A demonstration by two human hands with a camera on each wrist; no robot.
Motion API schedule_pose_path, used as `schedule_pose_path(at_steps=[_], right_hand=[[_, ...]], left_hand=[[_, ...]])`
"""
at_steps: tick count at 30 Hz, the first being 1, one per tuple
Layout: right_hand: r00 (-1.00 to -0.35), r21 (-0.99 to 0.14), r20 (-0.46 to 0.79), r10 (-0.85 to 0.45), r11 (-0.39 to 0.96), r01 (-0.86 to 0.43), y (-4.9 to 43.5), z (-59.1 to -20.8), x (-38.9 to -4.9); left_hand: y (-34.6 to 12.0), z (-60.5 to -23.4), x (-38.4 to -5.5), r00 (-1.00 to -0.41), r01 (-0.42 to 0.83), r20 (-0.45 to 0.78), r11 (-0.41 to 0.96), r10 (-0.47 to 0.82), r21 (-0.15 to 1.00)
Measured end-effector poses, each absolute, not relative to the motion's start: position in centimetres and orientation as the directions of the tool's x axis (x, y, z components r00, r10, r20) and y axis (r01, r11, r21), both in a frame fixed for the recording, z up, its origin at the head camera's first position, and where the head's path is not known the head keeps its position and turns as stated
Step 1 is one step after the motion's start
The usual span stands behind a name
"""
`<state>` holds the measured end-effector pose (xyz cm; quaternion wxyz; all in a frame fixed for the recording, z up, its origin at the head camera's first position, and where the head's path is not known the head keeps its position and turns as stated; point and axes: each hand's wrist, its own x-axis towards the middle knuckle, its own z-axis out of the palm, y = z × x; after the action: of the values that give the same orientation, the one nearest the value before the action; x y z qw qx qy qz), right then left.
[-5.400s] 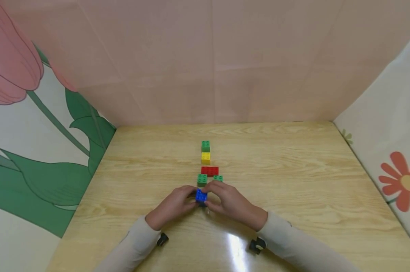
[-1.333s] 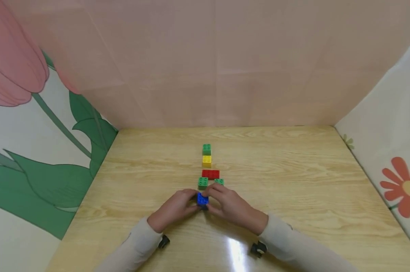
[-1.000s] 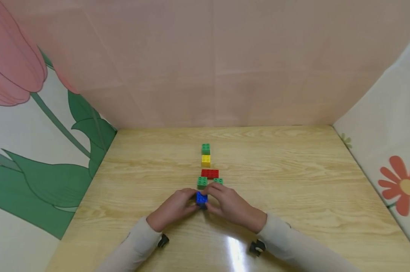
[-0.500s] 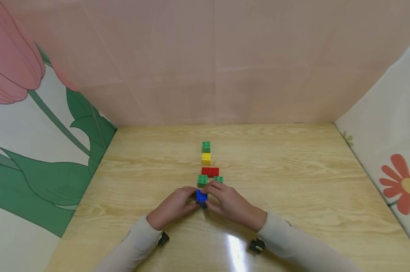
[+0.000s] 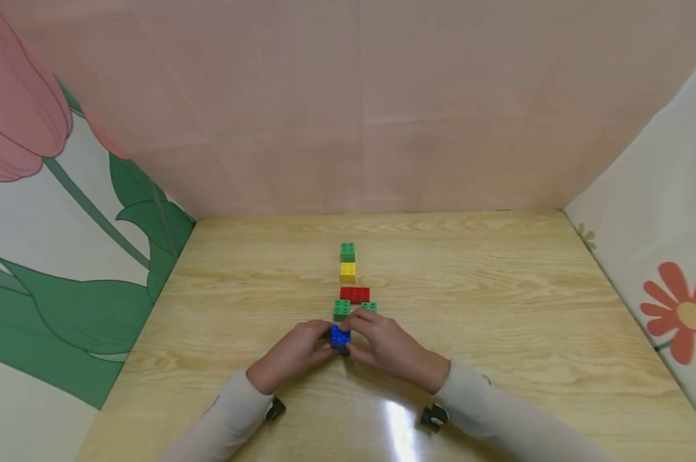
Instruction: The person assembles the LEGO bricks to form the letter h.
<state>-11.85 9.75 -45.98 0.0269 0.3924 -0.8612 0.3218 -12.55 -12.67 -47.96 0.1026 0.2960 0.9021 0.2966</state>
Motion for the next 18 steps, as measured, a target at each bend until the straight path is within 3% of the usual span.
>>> schedule_pose_path(at_steps=[18], right_hand=[[-0.69,-0.517,0.277,-0.669,0.502,-0.693,9.62,-45.83,-11.88]], left_hand=[[-12.68,-48.17,-12.66,-0.802,0.481,0.0,0.647,0.597,0.591]])
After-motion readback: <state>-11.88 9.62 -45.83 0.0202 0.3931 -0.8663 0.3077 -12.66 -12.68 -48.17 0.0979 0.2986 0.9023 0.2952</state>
